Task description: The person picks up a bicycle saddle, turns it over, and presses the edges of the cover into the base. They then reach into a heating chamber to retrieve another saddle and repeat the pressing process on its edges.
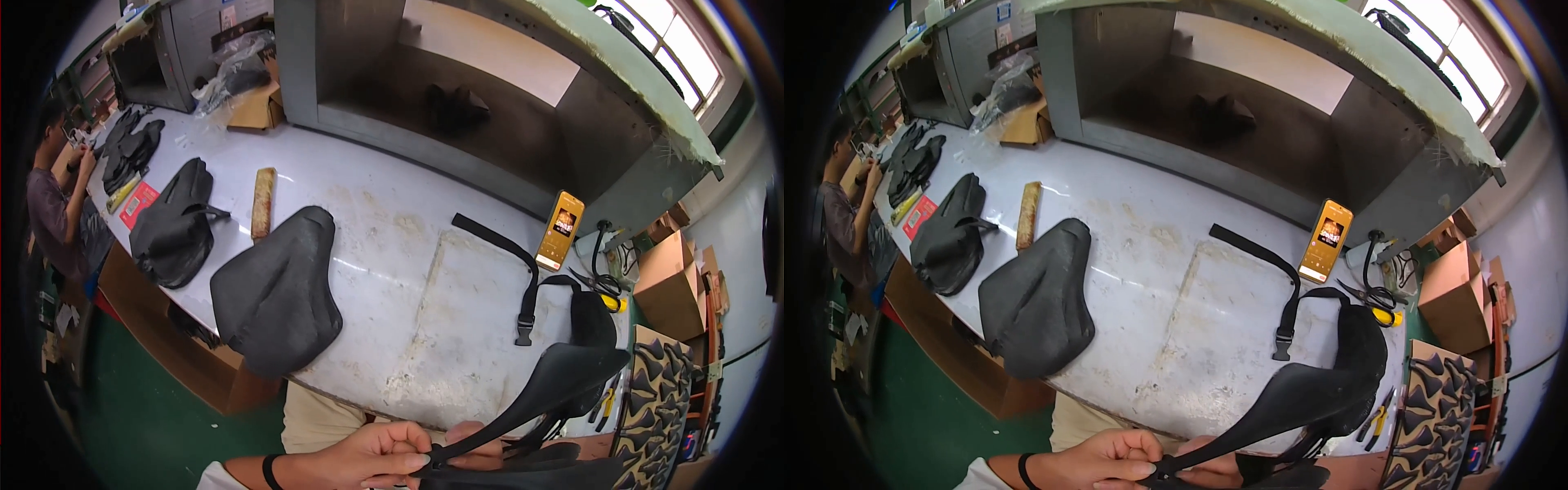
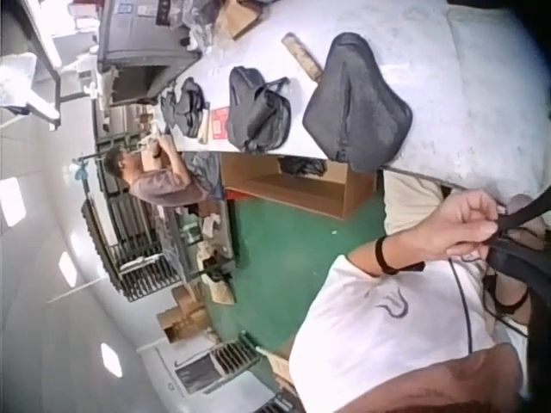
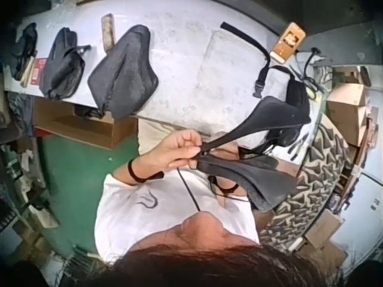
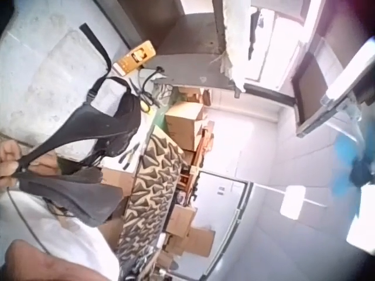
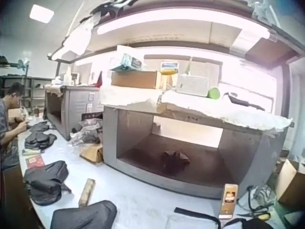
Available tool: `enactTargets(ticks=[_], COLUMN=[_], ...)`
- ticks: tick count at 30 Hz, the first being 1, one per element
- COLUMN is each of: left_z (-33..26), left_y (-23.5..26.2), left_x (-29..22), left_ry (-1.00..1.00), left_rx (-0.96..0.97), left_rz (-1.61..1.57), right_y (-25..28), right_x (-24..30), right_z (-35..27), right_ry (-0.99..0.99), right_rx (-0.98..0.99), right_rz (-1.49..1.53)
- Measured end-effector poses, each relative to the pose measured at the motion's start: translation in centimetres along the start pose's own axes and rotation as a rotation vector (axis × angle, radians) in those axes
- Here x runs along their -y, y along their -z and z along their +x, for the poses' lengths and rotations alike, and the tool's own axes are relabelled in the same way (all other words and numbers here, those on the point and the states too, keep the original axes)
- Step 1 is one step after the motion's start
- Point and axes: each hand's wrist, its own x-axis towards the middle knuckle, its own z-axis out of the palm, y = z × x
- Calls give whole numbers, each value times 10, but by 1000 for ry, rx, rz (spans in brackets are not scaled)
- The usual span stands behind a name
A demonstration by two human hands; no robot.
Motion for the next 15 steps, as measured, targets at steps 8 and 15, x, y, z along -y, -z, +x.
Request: enactTargets(ticks=[8, 15], left_z=[-3, -4], left_y=[0, 5], left_x=[-1, 1], left_ry=[5, -34], left_rx=[-8, -29], left_rz=[39, 148], right_y=[-16, -23], right_x=[33, 17], right_z=[49, 32], right_ry=[16, 2], right_rx=[-162, -273], right_rz=[-12, -6])
